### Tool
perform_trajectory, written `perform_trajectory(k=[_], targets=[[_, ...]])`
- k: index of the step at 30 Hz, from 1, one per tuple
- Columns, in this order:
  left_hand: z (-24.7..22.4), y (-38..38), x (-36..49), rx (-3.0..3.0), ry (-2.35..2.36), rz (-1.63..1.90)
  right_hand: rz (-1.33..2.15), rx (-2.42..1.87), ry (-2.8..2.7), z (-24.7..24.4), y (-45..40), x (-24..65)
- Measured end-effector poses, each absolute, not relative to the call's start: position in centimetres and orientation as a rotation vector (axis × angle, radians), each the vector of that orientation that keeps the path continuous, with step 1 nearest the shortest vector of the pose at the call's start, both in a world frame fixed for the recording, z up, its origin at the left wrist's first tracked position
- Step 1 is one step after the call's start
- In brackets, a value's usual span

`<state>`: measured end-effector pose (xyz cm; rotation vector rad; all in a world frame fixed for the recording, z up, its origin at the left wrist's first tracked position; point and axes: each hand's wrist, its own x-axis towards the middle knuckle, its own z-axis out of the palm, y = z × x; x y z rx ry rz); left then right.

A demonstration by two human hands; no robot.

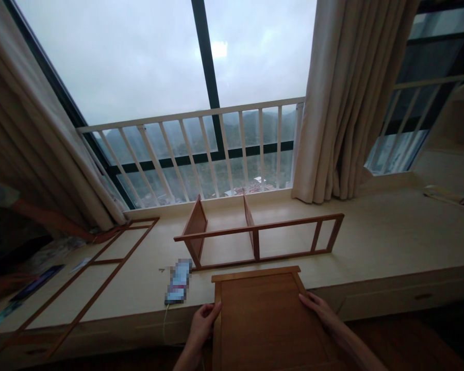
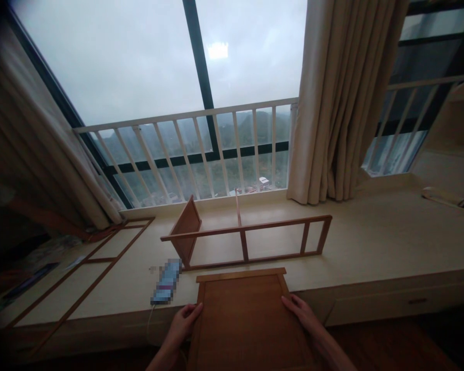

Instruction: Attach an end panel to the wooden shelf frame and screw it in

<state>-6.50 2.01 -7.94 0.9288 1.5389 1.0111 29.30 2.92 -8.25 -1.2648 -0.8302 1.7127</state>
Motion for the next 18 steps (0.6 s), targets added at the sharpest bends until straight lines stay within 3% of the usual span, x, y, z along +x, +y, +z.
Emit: perform_trajectory(k=[18], targets=[[-5.9,1.1,-8.1,1.155,1.538,0.77,1.437,-1.491,-1.188,-8.1,2.1,31.9]])
